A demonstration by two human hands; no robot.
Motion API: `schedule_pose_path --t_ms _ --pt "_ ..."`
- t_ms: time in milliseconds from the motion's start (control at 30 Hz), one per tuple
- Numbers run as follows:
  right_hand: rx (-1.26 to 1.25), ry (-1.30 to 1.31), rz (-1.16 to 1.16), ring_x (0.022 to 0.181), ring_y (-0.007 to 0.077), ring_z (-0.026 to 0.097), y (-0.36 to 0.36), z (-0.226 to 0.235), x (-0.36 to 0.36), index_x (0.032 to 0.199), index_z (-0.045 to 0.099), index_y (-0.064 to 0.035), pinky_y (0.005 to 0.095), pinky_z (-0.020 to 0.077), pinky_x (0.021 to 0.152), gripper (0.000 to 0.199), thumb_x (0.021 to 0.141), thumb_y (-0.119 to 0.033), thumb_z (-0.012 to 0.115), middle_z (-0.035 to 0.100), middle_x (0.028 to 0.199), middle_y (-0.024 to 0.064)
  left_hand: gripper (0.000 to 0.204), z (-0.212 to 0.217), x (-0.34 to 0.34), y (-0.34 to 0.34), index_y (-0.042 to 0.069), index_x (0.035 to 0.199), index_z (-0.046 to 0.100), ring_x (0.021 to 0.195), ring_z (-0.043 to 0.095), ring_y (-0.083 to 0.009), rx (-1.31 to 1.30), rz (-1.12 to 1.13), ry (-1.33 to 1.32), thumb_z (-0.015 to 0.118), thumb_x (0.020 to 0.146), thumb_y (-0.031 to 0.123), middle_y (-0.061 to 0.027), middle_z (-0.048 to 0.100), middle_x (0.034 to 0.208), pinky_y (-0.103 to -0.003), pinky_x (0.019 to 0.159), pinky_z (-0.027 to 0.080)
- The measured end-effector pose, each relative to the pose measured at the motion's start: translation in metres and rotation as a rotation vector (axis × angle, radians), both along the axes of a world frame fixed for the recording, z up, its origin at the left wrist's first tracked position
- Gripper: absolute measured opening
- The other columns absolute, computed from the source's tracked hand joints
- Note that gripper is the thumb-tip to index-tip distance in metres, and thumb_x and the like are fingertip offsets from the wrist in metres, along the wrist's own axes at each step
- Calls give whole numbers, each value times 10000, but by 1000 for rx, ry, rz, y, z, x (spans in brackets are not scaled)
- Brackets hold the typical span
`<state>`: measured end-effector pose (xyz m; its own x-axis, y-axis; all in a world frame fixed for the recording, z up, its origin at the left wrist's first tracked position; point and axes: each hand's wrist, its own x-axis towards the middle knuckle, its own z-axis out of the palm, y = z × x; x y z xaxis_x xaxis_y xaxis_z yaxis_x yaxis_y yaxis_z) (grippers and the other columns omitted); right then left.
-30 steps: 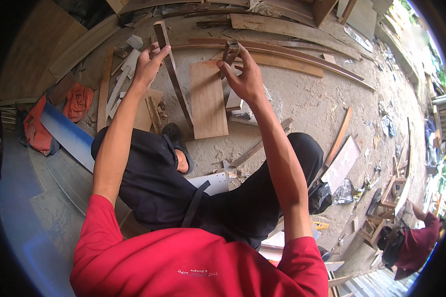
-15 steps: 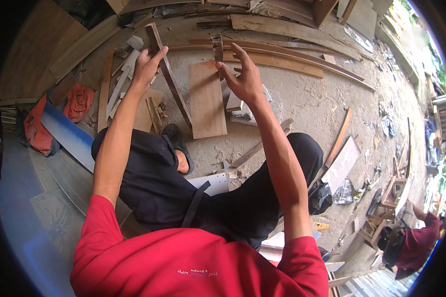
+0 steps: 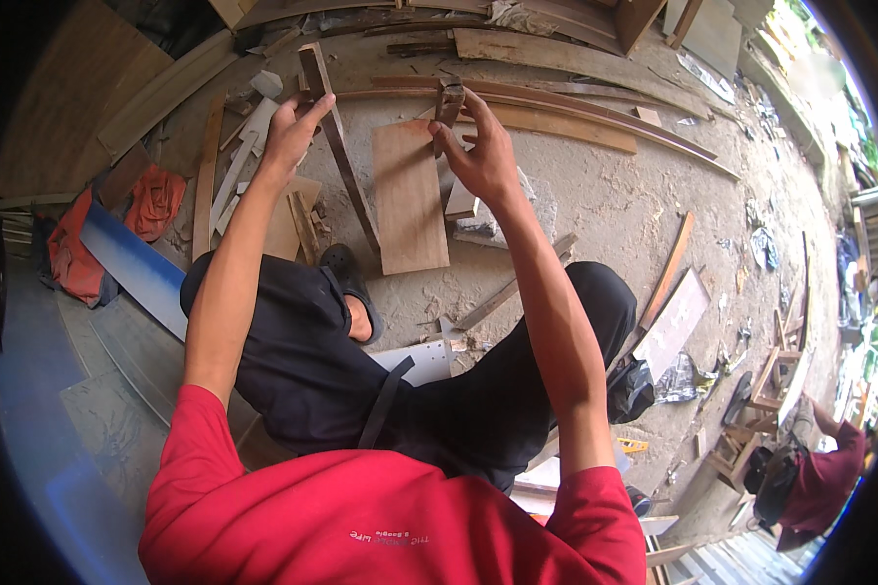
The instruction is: The person sits on the floor and assembles a small wooden frame by joining two pieces of wood with nails. They use a hammer to drive the nails into the wood and adjust the pieces to ensure alignment.
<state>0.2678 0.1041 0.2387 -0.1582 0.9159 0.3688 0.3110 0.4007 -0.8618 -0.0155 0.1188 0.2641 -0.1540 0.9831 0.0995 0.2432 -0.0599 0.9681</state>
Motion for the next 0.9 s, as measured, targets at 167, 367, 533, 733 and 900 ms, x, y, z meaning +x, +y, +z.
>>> schedule_pose_path --t_ms 167,367,533,733,900 --pt "53 12 -32 1132 265 598 3 -11 3 1247 531 -14 409 537 896 420 913 -242 645 618 1203 170 371 -5 -3 0 9 1071 663 904 602 -140 1 9 47 714 861 311 -65 671 976 -274 831 456" --pt "-534 -539 -329 1176 381 560 23 -98 19 1292 499 -31 460 500 920 676 850 -529 616 560 1269 254 329 -15 0 5 -3 1058 663 894 619 -145 16 -20 -11 699 873 267 -69 683 973 -279 832 469" --pt "-823 -878 -303 1248 391 497 -4 -138 -22 1390 391 -78 483 441 1001 918 743 -667 670 475 1357 217 326 -9 0 3 9 1069 641 809 562 -78 25 4 -14 696 887 273 -7 658 910 -242 741 448" --pt "-844 -856 -288 1258 374 495 -4 -163 -18 1426 363 -120 471 450 992 825 782 -540 661 479 1365 197 371 4 -1 4 -3 1053 652 846 586 -117 -3 -11 -38 711 862 310 -43 665 924 -267 775 456" --pt "-826 -942 -154 1189 384 559 6 -158 14 1411 399 -124 460 467 973 774 766 -476 641 562 1291 217 493 9 -2 5 14 1124 620 969 550 -114 60 34 -169 708 857 420 -42 651 1034 -269 882 406"
